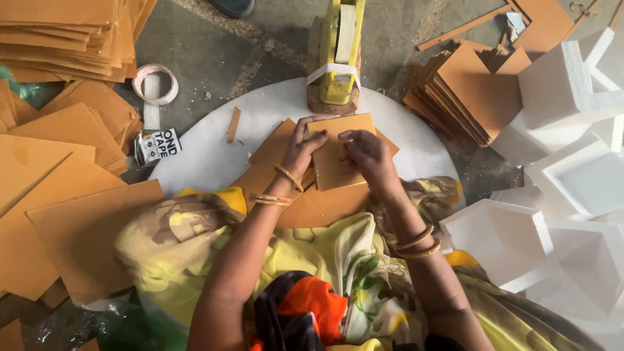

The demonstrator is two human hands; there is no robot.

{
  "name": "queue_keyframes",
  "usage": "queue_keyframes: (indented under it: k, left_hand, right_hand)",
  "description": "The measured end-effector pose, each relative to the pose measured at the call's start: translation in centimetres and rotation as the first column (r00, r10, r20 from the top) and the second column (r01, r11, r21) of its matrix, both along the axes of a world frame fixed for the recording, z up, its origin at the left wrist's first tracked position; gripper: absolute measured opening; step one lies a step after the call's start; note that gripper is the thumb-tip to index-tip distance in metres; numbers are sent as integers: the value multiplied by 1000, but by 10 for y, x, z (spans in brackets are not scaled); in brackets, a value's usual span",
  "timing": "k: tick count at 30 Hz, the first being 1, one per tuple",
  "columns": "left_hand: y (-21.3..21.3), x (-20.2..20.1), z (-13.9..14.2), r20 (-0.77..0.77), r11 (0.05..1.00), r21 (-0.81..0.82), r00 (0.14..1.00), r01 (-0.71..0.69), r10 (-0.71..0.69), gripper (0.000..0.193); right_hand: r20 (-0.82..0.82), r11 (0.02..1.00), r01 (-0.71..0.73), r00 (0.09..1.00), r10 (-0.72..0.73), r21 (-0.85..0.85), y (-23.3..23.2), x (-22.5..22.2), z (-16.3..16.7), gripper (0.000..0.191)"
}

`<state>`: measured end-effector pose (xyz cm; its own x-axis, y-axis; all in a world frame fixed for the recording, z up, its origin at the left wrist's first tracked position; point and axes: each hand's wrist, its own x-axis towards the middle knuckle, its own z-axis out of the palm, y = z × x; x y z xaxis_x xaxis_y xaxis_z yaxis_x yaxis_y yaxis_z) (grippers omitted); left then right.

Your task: The person sits on the floor and assembles small boxes by placing white foam inserts into brown cardboard pieces, then securing them with tape from a dispenser. The person repeatedly picks up materials, aligns them, and tapes the edges to form finished boxes.

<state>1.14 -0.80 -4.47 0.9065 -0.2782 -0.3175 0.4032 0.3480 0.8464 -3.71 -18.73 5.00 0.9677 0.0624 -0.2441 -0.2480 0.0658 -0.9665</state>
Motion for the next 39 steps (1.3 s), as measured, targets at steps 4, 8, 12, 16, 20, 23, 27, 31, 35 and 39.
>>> queue_keyframes:
  k: [4, 8, 12, 16, 20, 23, 27, 31, 35, 39]
  left_hand:
    - [-13, 16, -7, 135, 1000, 3, 991, 20, -21, 38]
    - [-19, 20, -9, 96, 995, -77, 994, 57, -50, 40]
    - [-24, 14, -7, 88, 998, -38, 995, 54, -51, 53]
    - [-23, 13, -8, 99, 997, -62, 995, 39, -33, 55]
    - [-19, 18, -10, 17, 956, -280, 996, 90, -89, 63]
    - [-18, 21, -8, 96, 925, -342, 985, 166, -141, 74]
    - [-12, 21, 0, 93, 972, -101, 975, 212, -203, 83]
    - [-4, 20, 6, 116, 973, 23, 966, 231, -232, 83]
    - [1, 24, 3, 76, 967, -15, 965, 254, -252, 81]
    - [0, 30, -1, 76, 966, 5, 964, 257, -257, 79]
  right_hand:
    - [-120, 999, 40, 992, -40, 0, 8, -6, 3, 47]
    - [-101, 1000, 21, 995, -22, -7, 12, 2, 13, 71]
    - [-122, 999, -24, 992, 21, -22, 16, 1, 21, 76]
    - [-227, 957, -189, 964, 138, -221, 17, -1, 27, 83]
    - [-39, 923, -70, 997, 60, -379, -1, 9, 26, 73]
    - [295, 733, 151, 953, 72, -664, -16, 38, 16, 67]
    - [190, 928, 63, 982, 8, -367, -23, 89, -1, 71]
    - [5, 967, -25, 1000, 27, -254, -21, 113, -14, 74]
    - [40, 972, 23, 999, -14, -234, -16, 121, -28, 73]
    - [63, 969, 63, 997, -49, -238, -11, 123, -31, 73]
